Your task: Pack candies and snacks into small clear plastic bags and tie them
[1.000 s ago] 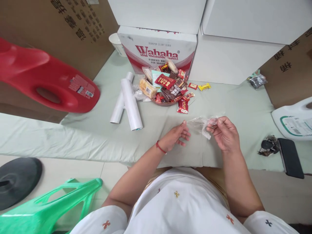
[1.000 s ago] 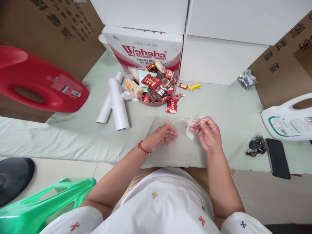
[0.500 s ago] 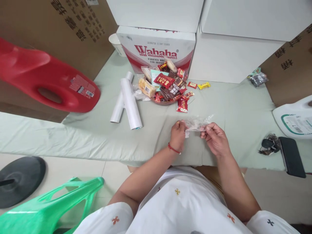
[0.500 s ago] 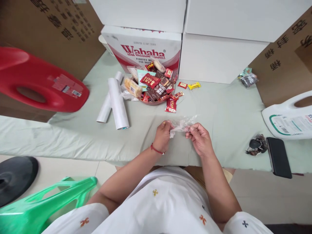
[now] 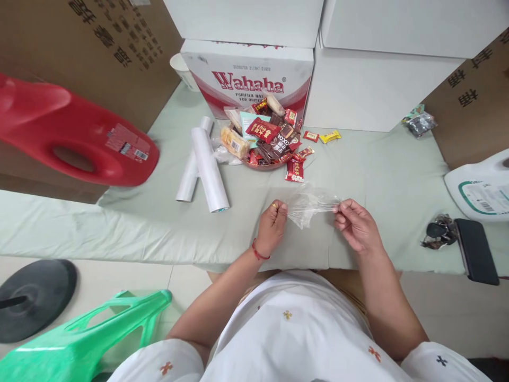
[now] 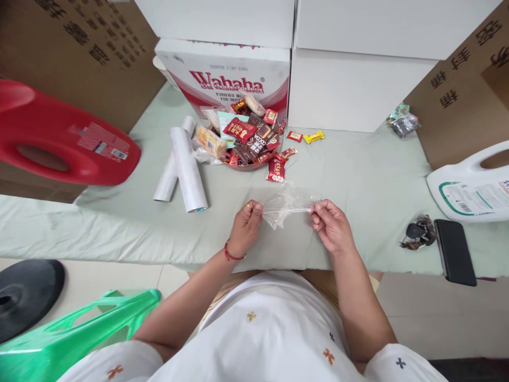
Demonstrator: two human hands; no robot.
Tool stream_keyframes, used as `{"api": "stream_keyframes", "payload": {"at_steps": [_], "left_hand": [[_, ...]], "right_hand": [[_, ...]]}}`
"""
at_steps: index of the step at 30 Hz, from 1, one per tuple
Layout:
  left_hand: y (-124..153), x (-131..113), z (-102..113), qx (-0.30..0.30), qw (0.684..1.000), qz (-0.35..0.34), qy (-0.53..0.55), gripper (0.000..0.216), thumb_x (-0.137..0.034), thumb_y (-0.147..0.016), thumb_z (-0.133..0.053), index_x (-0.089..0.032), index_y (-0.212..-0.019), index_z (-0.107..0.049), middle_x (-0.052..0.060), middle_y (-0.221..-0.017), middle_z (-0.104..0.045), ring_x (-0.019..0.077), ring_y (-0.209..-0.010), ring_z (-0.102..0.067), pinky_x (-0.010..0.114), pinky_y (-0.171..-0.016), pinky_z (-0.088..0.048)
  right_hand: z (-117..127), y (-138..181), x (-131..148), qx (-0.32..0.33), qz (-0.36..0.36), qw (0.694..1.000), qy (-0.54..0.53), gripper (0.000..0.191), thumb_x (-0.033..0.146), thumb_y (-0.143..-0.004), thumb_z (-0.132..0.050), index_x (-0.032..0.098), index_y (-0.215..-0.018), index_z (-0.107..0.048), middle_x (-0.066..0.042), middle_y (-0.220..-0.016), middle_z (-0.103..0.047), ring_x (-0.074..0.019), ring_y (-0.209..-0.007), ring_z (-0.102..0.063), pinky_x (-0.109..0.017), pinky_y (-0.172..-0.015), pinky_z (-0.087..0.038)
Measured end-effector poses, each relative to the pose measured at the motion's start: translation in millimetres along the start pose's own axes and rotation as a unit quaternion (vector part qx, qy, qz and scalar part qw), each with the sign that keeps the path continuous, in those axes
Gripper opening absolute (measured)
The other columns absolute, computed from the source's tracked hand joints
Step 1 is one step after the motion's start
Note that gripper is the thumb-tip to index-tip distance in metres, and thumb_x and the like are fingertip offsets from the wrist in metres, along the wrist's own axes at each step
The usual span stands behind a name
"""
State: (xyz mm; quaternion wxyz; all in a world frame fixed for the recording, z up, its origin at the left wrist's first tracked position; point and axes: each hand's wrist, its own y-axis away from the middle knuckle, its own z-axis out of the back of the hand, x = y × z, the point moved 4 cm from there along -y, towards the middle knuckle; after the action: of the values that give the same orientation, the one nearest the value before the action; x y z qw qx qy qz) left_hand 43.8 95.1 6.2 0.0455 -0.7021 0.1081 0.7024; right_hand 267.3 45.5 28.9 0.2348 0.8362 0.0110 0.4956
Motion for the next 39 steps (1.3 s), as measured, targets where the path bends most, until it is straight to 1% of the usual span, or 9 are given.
{"api": "stream_keyframes", "payload": {"at_steps": [3,5,8,12,19,23,29,35,39], "left_hand": [[4,-2,-5,-0.023,1.0,0.004,0.006,0.049,-0.066,-0.099,-0.05,-0.022,-0.077,-0.047,-0.004,-0.065,-0.041,0.0135,-0.062,-0.035,0.029,-0.063,-0.032],[5,-2,-10,-0.034,0.999,0.01,0.008,0.049,-0.066,-0.099,-0.049,-0.023,-0.076,-0.046,-0.004,-0.064,-0.042,0.0131,-0.06,-0.035,0.029,-0.062,-0.032],[7,-1,-15,-0.042,0.999,0.015,0.004,0.048,-0.064,-0.1,-0.049,-0.023,-0.076,-0.045,-0.005,-0.063,-0.043,0.0126,-0.059,-0.036,0.028,-0.062,-0.033],[7,3,-13,-0.059,0.998,0.029,0.009,0.044,-0.058,-0.103,-0.046,-0.022,-0.077,-0.045,-0.005,-0.063,-0.045,0.0121,-0.059,-0.04,0.027,-0.063,-0.036],[-2,0,-14,-0.095,0.993,0.055,-0.041,0.032,-0.04,-0.102,-0.047,-0.021,-0.077,-0.053,-0.001,-0.074,-0.059,0.0134,-0.068,-0.055,0.025,-0.066,-0.043],[-14,0,-19,-0.107,0.989,0.081,-0.063,0.031,-0.033,-0.102,-0.042,-0.022,-0.074,-0.047,-0.003,-0.064,-0.055,0.0134,-0.06,-0.052,0.025,-0.063,-0.04],[-18,0,-12,-0.097,0.973,-0.008,-0.212,0.029,-0.031,-0.103,-0.042,-0.023,-0.076,-0.043,-0.004,-0.063,-0.045,0.0144,-0.06,-0.044,0.028,-0.063,-0.031],[-25,-1,11,-0.126,0.972,-0.01,-0.197,0.028,-0.03,-0.103,-0.042,-0.022,-0.076,-0.044,-0.005,-0.063,-0.043,0.014,-0.061,-0.043,0.027,-0.065,-0.033],[-30,-4,26,-0.1,0.977,0.001,-0.19,0.029,-0.033,-0.101,-0.044,-0.022,-0.074,-0.045,-0.005,-0.061,-0.04,0.0131,-0.06,-0.04,0.026,-0.061,-0.032]], "right_hand": [[-11,-2,-11,0.014,-0.042,0.999,-0.024,0.05,0.065,-0.065,-0.089,0.021,-0.083,-0.073,-0.004,-0.086,-0.073,-0.0097,-0.061,-0.057,-0.019,-0.047,-0.047],[-22,-2,-22,0.028,-0.08,0.996,-0.029,0.064,0.077,-0.063,-0.083,0.02,-0.091,-0.076,-0.006,-0.089,-0.074,-0.0115,-0.061,-0.057,-0.019,-0.041,-0.043],[-32,1,-32,0.012,-0.074,0.997,-0.004,0.055,0.065,-0.062,-0.09,0.02,-0.091,-0.077,-0.004,-0.084,-0.071,-0.0089,-0.057,-0.051,-0.016,-0.037,-0.034],[-36,3,-35,-0.018,-0.034,0.999,0.037,0.043,0.043,-0.057,-0.098,0.018,-0.085,-0.077,-0.001,-0.078,-0.066,-0.0066,-0.057,-0.046,-0.016,-0.04,-0.033],[-37,5,-42,0.001,0.007,0.991,0.132,0.037,0.045,-0.064,-0.092,0.019,-0.086,-0.077,-0.001,-0.07,-0.064,-0.0078,-0.054,-0.042,-0.021,-0.041,-0.031],[-41,13,-47,0.011,0.012,0.987,0.161,0.035,0.046,-0.068,-0.089,0.019,-0.086,-0.076,0.0,-0.073,-0.065,-0.0086,-0.055,-0.044,-0.021,-0.042,-0.034],[-36,25,-48,0.008,-0.048,0.993,0.105,0.038,0.045,-0.062,-0.094,0.018,-0.077,-0.071,-0.001,-0.074,-0.066,-0.0069,-0.055,-0.04,-0.019,-0.041,-0.029],[-14,29,-42,0.005,-0.11,0.991,0.071,0.042,0.041,-0.056,-0.098,0.017,-0.078,-0.072,-0.001,-0.073,-0.063,-0.0052,-0.055,-0.037,-0.016,-0.04,-0.022],[0,37,-37,0.033,-0.155,0.985,0.064,0.039,0.037,-0.058,-0.098,0.017,-0.078,-0.072,0.0,-0.072,-0.059,-0.0045,-0.055,-0.036,-0.015,-0.04,-0.019]]}}
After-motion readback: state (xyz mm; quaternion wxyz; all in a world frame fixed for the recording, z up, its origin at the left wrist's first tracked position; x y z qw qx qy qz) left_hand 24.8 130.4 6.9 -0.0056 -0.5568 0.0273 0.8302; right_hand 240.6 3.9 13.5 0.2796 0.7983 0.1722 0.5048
